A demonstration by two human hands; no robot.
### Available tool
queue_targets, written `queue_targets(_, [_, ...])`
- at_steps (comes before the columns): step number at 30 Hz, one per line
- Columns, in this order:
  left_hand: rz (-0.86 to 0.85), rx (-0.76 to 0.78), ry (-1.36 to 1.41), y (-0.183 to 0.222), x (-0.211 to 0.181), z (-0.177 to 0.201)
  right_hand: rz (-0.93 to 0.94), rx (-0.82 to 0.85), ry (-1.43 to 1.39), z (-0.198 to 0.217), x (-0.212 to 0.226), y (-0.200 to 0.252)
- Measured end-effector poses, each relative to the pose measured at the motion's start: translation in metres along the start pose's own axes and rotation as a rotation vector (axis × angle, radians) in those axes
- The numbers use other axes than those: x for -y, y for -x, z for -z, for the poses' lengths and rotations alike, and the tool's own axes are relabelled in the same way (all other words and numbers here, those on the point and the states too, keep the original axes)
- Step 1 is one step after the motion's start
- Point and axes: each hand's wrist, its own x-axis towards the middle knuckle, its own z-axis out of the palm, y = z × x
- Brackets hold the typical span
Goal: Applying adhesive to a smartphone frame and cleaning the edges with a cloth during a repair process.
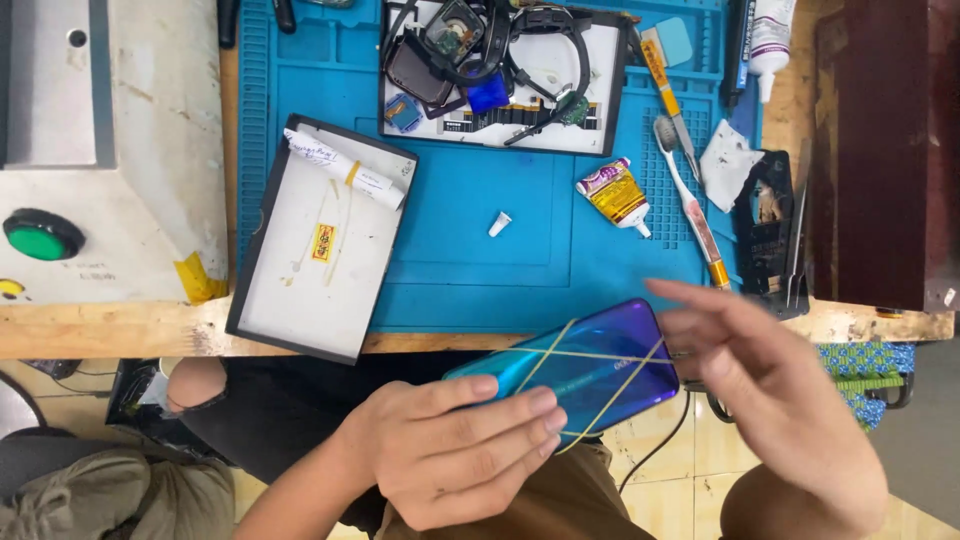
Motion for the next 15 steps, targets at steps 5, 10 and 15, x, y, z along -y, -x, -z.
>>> queue_targets(5, [0.016, 0.080, -0.162, 0.009, -0.006, 0.000, 0.037, 0.039, -0.823, -0.029, -0.024, -0.005])
queue_targets(10, [0.640, 0.413, -0.019, 0.003, -0.012, 0.012, 0.347, -0.301, -0.759, -0.051, -0.047, -0.021])
queue_targets(15, [0.889, 0.037, 0.127, -0.029, -0.003, -0.003, 0.720, -0.173, -0.448, -0.053, -0.034, -0.037])
